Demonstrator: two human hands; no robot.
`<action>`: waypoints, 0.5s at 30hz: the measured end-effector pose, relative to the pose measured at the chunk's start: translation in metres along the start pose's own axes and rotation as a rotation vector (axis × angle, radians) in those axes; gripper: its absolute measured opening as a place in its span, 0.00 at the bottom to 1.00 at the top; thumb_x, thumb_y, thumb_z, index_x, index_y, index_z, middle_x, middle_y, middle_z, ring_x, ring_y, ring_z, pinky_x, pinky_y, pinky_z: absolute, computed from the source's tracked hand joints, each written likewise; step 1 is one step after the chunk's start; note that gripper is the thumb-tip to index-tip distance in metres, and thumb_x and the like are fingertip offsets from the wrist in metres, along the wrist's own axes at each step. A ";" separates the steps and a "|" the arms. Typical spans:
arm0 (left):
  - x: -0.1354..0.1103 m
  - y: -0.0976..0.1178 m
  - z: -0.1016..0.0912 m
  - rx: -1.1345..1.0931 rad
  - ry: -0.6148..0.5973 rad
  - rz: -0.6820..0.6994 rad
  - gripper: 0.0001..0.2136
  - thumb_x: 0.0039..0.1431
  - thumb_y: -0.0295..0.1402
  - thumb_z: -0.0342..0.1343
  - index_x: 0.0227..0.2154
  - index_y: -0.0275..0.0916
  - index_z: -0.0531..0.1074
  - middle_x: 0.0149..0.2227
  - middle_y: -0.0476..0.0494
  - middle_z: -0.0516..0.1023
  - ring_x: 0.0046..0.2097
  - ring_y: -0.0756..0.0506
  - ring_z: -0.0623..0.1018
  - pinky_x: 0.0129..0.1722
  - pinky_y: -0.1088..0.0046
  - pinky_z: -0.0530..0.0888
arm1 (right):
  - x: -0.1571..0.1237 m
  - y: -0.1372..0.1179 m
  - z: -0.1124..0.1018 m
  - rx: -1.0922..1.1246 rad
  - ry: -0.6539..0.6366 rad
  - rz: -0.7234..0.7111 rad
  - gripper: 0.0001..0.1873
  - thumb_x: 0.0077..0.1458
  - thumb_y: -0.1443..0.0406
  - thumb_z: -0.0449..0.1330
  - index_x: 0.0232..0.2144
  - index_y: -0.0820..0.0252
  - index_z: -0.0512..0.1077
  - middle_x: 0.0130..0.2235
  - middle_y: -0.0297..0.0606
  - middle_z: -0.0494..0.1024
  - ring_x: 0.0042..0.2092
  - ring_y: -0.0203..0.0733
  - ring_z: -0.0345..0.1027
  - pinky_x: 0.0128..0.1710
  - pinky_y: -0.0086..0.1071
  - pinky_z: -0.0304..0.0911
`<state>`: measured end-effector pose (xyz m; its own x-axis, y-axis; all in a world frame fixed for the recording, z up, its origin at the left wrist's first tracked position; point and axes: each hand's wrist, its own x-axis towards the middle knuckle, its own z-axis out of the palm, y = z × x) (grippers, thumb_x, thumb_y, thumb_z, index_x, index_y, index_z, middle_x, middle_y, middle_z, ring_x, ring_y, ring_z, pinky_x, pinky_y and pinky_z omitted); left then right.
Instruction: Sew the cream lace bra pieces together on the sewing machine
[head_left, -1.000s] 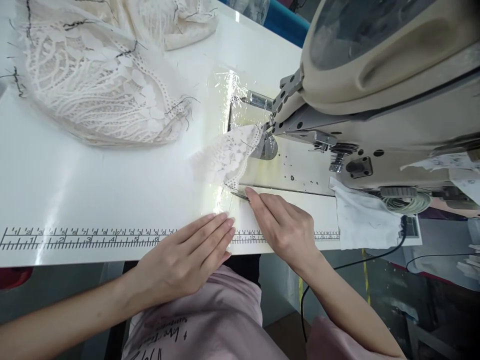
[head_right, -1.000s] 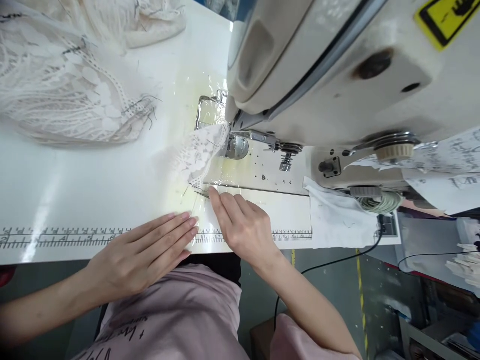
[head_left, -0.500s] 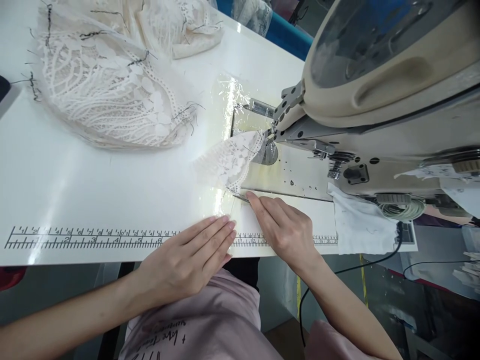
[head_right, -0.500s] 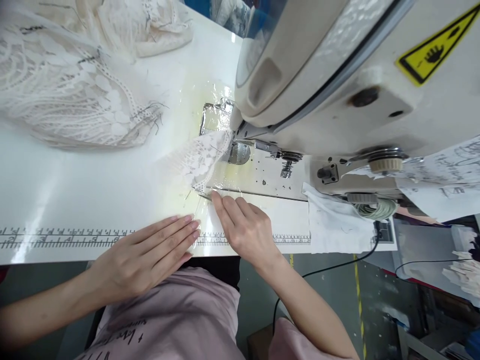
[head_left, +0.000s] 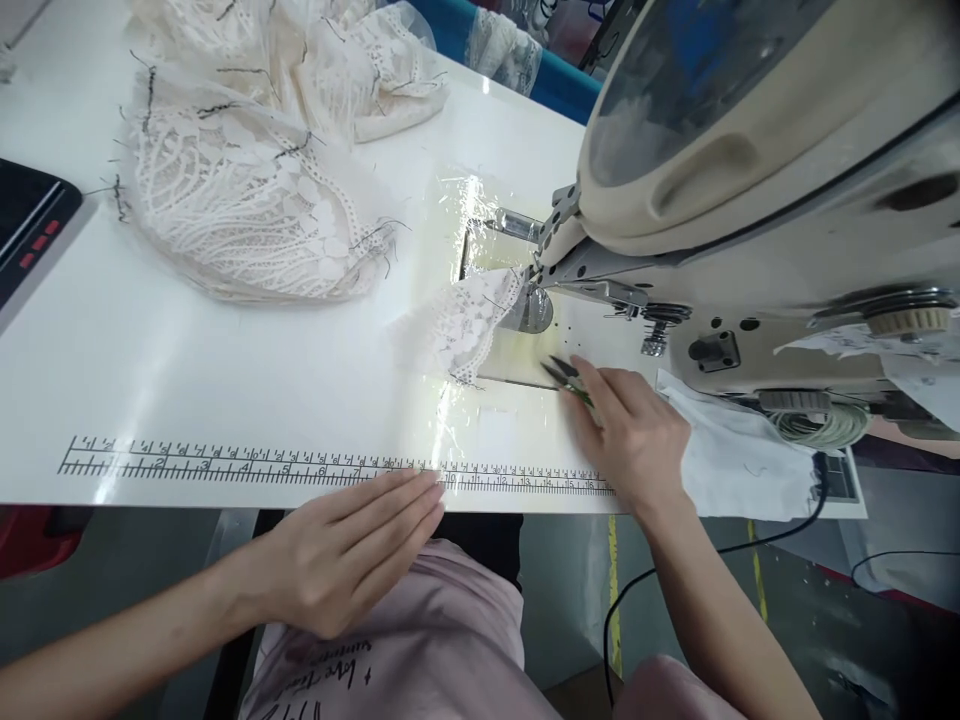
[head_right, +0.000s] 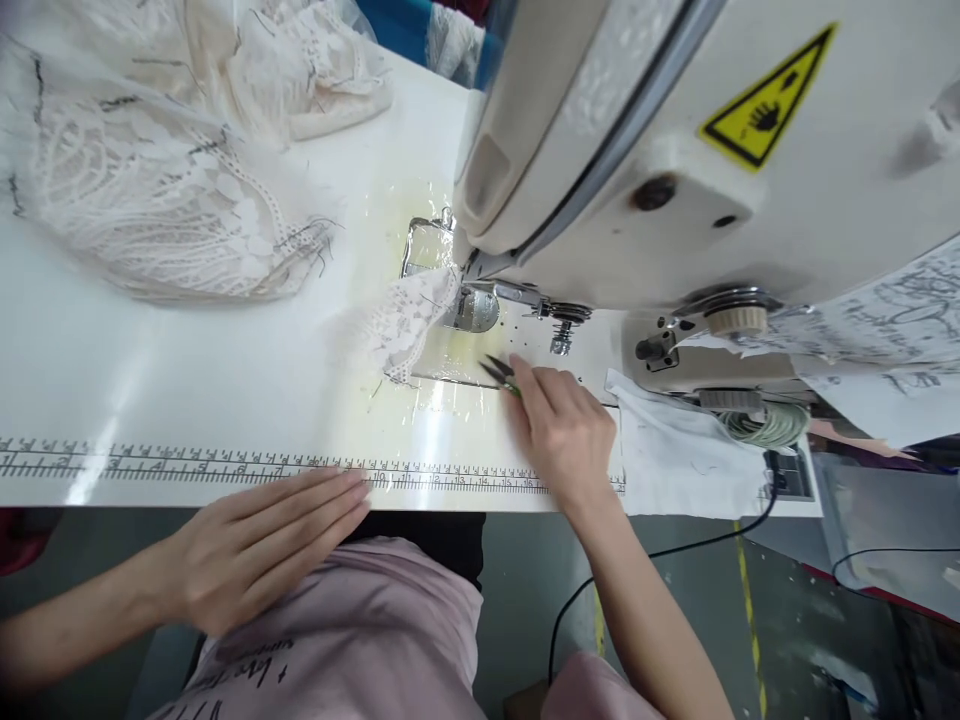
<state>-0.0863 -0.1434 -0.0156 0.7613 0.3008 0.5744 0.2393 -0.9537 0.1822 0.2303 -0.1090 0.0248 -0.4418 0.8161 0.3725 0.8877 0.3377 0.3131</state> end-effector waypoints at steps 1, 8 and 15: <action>-0.006 0.003 -0.003 -0.021 0.013 0.009 0.15 0.65 0.23 0.46 0.48 0.26 0.73 0.51 0.33 0.78 0.59 0.37 0.72 0.58 0.56 0.75 | -0.002 0.007 0.003 -0.005 -0.002 0.031 0.16 0.60 0.64 0.61 0.49 0.63 0.73 0.35 0.37 0.79 0.34 0.34 0.71 0.26 0.27 0.55; -0.030 0.035 -0.041 0.059 -0.053 -0.353 0.17 0.64 0.18 0.45 0.50 0.34 0.73 0.49 0.42 0.80 0.55 0.46 0.76 0.60 0.65 0.71 | -0.008 0.043 0.020 0.055 -0.119 0.241 0.18 0.63 0.58 0.55 0.51 0.57 0.73 0.39 0.37 0.80 0.35 0.36 0.71 0.24 0.29 0.49; -0.138 0.068 -0.019 0.170 -0.135 -0.956 0.11 0.64 0.28 0.51 0.44 0.42 0.76 0.43 0.45 0.82 0.43 0.44 0.81 0.46 0.69 0.75 | -0.013 0.065 0.021 -0.032 -0.112 0.230 0.19 0.64 0.56 0.54 0.52 0.59 0.71 0.41 0.35 0.79 0.32 0.35 0.68 0.20 0.30 0.45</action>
<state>-0.1869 -0.2498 -0.0675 0.2611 0.9541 0.1464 0.8668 -0.2985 0.3994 0.2961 -0.0878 0.0218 -0.2104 0.9172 0.3384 0.9578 0.1240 0.2594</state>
